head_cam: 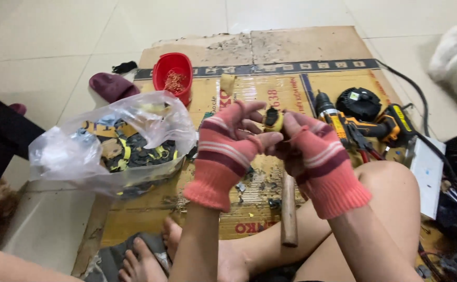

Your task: The person is wrapping yellow insulation tape around a small electronic component, likely a transformer, using a hammer handle as a support while sitting on the floor.

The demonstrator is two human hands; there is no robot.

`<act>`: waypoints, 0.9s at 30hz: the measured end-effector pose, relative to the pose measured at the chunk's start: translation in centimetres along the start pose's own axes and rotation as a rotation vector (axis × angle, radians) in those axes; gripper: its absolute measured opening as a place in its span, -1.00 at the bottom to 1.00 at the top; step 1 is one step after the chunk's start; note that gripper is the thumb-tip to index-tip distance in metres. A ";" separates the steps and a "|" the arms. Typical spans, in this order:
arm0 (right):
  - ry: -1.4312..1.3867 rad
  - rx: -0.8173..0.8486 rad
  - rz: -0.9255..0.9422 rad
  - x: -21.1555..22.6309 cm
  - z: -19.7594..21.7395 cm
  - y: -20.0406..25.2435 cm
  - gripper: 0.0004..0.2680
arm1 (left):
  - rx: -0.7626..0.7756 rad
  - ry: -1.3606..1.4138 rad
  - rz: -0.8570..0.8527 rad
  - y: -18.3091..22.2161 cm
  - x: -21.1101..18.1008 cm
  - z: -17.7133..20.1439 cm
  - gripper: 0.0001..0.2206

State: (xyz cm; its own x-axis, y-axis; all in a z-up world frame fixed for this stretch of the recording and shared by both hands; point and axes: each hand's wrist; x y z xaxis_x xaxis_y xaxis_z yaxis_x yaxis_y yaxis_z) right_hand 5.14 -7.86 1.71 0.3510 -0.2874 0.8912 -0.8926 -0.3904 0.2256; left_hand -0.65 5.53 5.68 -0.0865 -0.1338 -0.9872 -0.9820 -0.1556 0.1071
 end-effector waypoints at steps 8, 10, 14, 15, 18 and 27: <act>0.012 -0.038 0.059 0.2 0.3 1.7 -0.63 | -0.005 -0.176 0.104 -0.9 -0.4 -3.7 -0.62; 0.015 -0.037 0.040 -0.1 0.5 1.8 -0.62 | -0.056 -0.156 0.132 -1.5 1.4 -3.9 -0.62; 0.473 -0.075 -0.111 -2.3 3.0 0.8 -0.66 | -0.250 -0.120 0.227 -1.8 6.3 -2.8 -0.66; 0.930 -0.102 -0.207 -2.9 4.0 0.2 -0.71 | -0.368 -0.150 0.295 -1.5 7.2 -2.3 -0.70; 1.131 -0.247 -0.464 -8.9 7.3 -1.8 -0.54 | -0.479 -0.202 0.443 -2.9 9.5 -1.3 -0.74; -0.277 -0.182 -0.624 -16.7 12.2 -8.4 -0.93 | -0.160 -0.711 0.255 -25.9 23.4 4.1 -0.72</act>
State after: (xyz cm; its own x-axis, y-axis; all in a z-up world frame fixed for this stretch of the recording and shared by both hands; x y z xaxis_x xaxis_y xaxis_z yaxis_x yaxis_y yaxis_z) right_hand 10.20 -10.42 -19.87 0.8500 -0.2790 0.4468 -0.5261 -0.4093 0.7454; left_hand 22.07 10.39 -20.71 -0.4474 0.4683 -0.7619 -0.8856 -0.3509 0.3043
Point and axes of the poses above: each hand's wrist, its own y-axis away from the middle knuckle, its own z-axis out of the back of the hand, x = y × z, and after that the axes turned 10 degrees about x, right-handed
